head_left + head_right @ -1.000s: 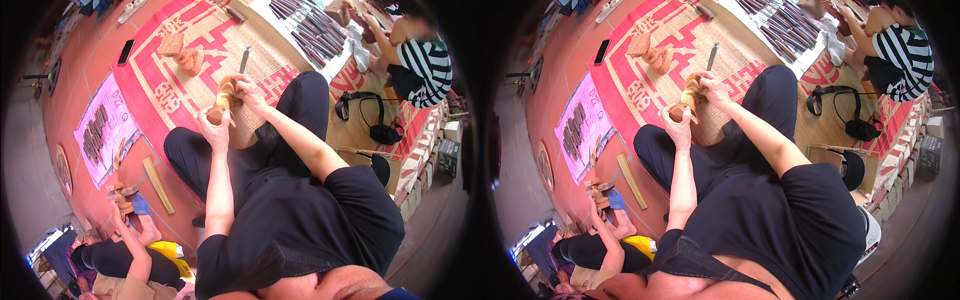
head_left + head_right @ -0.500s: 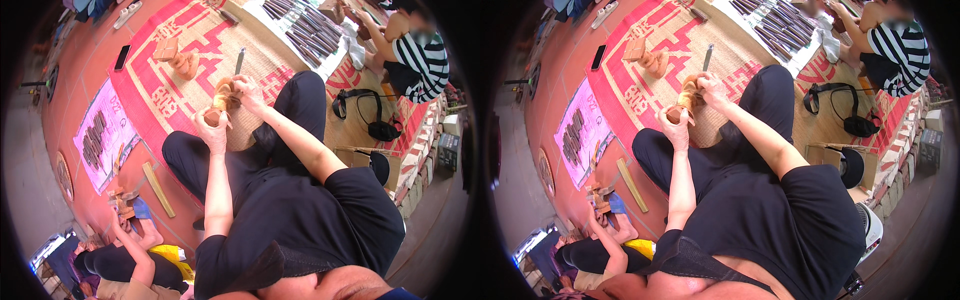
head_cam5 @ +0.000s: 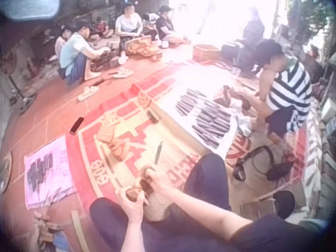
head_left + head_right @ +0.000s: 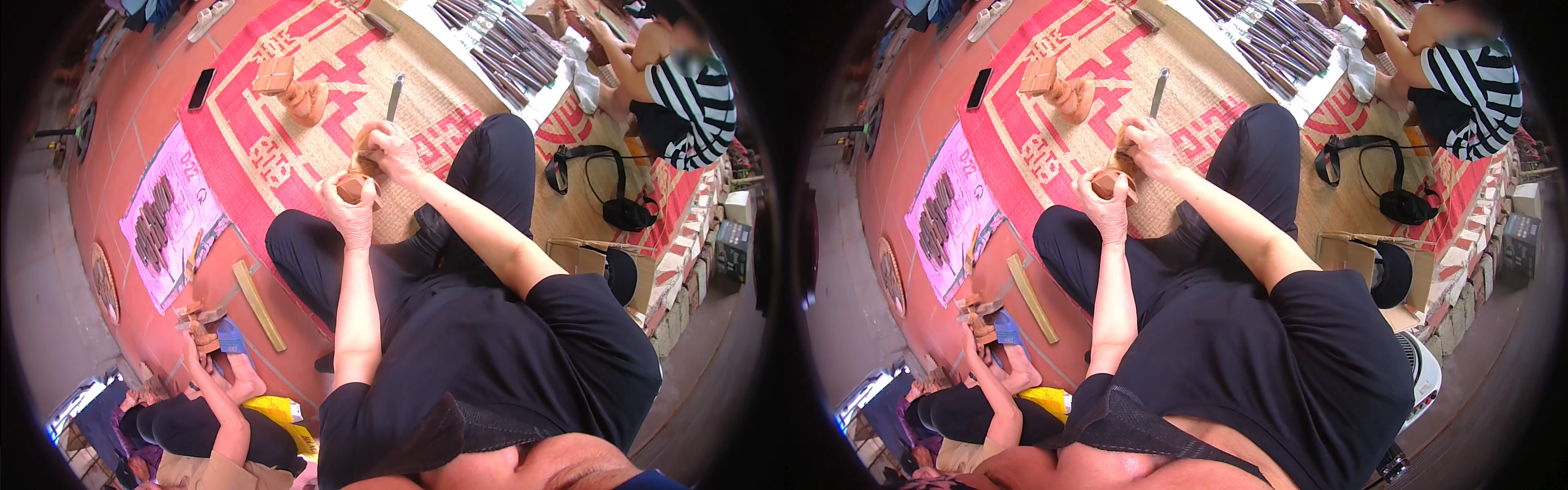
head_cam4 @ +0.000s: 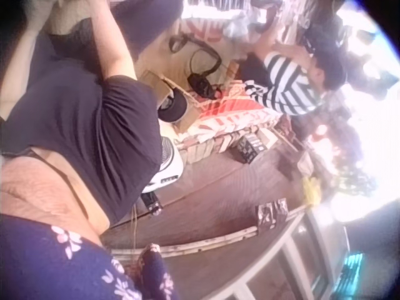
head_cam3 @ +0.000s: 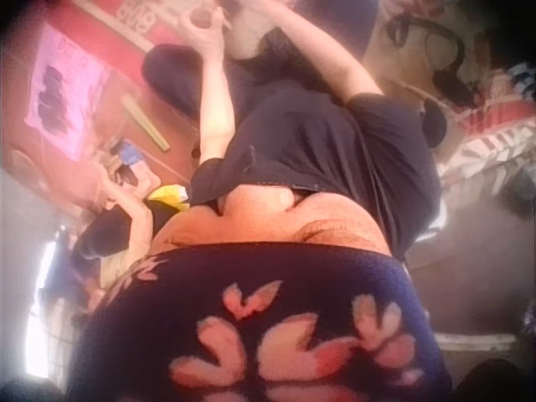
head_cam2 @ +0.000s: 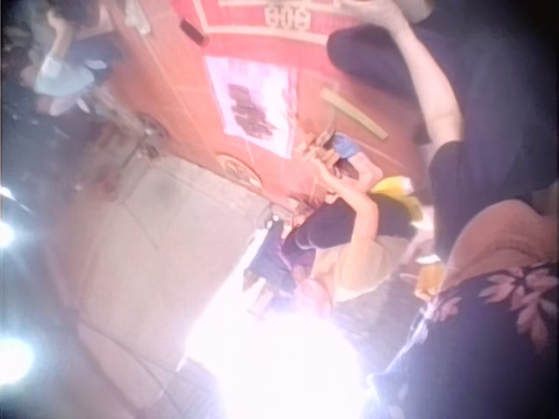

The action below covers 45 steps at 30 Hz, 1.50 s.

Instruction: The person sits on a mat and carves a small piece of wood using a knife. They hold the wood in their left hand and carefully shape it with the knife in their right hand. The person rotates the wood to work on different sides.

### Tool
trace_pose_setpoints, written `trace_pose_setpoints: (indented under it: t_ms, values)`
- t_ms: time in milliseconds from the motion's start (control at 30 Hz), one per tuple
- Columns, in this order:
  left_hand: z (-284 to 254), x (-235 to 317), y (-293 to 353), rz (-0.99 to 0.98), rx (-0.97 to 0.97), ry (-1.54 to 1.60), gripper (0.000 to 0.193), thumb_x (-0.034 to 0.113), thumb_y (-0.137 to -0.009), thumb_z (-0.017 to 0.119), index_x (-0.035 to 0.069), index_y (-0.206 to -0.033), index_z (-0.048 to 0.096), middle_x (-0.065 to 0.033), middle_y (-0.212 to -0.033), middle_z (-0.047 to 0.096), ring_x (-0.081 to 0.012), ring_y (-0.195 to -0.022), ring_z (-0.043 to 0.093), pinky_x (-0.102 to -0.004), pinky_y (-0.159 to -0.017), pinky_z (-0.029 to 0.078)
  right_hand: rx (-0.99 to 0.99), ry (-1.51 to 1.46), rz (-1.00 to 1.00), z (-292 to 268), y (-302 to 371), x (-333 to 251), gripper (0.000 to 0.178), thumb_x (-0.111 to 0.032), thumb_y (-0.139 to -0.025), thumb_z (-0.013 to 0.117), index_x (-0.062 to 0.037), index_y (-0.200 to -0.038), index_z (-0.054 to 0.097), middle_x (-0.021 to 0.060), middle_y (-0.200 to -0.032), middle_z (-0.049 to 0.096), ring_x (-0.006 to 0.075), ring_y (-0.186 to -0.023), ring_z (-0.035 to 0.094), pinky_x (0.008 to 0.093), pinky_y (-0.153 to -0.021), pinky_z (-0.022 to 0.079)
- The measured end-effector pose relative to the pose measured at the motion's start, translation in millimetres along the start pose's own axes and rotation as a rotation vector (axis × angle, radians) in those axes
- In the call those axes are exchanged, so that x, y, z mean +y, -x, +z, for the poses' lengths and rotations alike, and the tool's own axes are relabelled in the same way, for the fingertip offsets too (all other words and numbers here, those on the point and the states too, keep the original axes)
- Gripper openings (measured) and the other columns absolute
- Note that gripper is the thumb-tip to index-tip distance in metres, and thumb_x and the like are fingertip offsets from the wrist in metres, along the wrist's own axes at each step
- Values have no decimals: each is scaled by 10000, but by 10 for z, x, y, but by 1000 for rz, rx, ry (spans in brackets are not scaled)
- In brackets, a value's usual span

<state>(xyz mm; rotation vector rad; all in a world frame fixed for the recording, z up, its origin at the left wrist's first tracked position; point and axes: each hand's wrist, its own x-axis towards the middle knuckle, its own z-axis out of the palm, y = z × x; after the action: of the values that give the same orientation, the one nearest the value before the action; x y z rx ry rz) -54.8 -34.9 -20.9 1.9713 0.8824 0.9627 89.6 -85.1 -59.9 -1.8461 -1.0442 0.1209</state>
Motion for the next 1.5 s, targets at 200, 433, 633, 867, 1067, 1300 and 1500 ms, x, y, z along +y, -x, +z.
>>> trace_pose_setpoints:
  t_ms: [200, 433, 633, 867, 1067, 1300, 1500]
  values:
    - [-1, 8, -13, -7, -4, 24, 437, 159, -741, 793, 26, -1072, 541, -129, -1061, 486, -278, -983, 551, -402, -884, 470, -2, 202, -147, -159, 139, 126, 199, -60, -708, 701, -71, -838, 550, 72, -1216, 586, 311, -1100, 562, 397, -883, 487]
    - [-5, -2, -19, -2, -7, 13, 449, 169, -735, 799, 27, -1074, 541, -124, -1059, 485, -277, -987, 550, -404, -887, 468, 46, -28, -42, -72, -93, -71, 181, -131, -783, 732, -66, -825, 568, 84, -1184, 600, 313, -1059, 578, 409, -867, 479]
    - [1, 12, -36, 25, -23, -33, 462, 164, -723, 801, 27, -1075, 535, -127, -1054, 487, -285, -985, 550, -406, -907, 460, -17, 147, -218, -154, 38, 110, 146, -96, -758, 698, -89, -883, 621, 82, -1159, 600, 312, -1044, 573, 416, -879, 468]
    - [-40, -5, -27, -8, -27, 4, 451, 153, -724, 796, 25, -1070, 537, -129, -1054, 489, -285, -992, 548, -408, -907, 460, 9, 67, -191, -52, -83, 17, 150, -92, -725, 717, -100, -850, 634, 71, -1150, 615, 314, -1064, 563, 421, -885, 468]
    - [-32, 54, -5, 1, -38, 11, 450, 132, -725, 788, 27, -1080, 532, -130, -1057, 483, -286, -998, 544, -405, -904, 463, -45, -196, 20, -28, 9, 58, 196, -85, -689, 743, -92, -817, 594, 44, -1111, 640, 305, -1078, 556, 428, -894, 455]
    - [-38, -24, 17, 19, -62, 26, 453, 127, -719, 788, 31, -1070, 519, -122, -1062, 467, -273, -994, 536, -401, -901, 461, -32, -117, -185, 38, -96, 187, 182, -86, -677, 722, -84, -791, 580, 38, -1049, 661, 285, -1054, 572, 409, -891, 449]
    - [-42, -36, 19, 18, -67, 28, 453, 139, -721, 787, 33, -1071, 519, -118, -1057, 466, -271, -998, 531, -397, -917, 446, -108, -349, 68, 37, -61, 244, 197, -136, -697, 749, -105, -753, 563, 20, -1043, 663, 247, -1090, 565, 408, -934, 414]
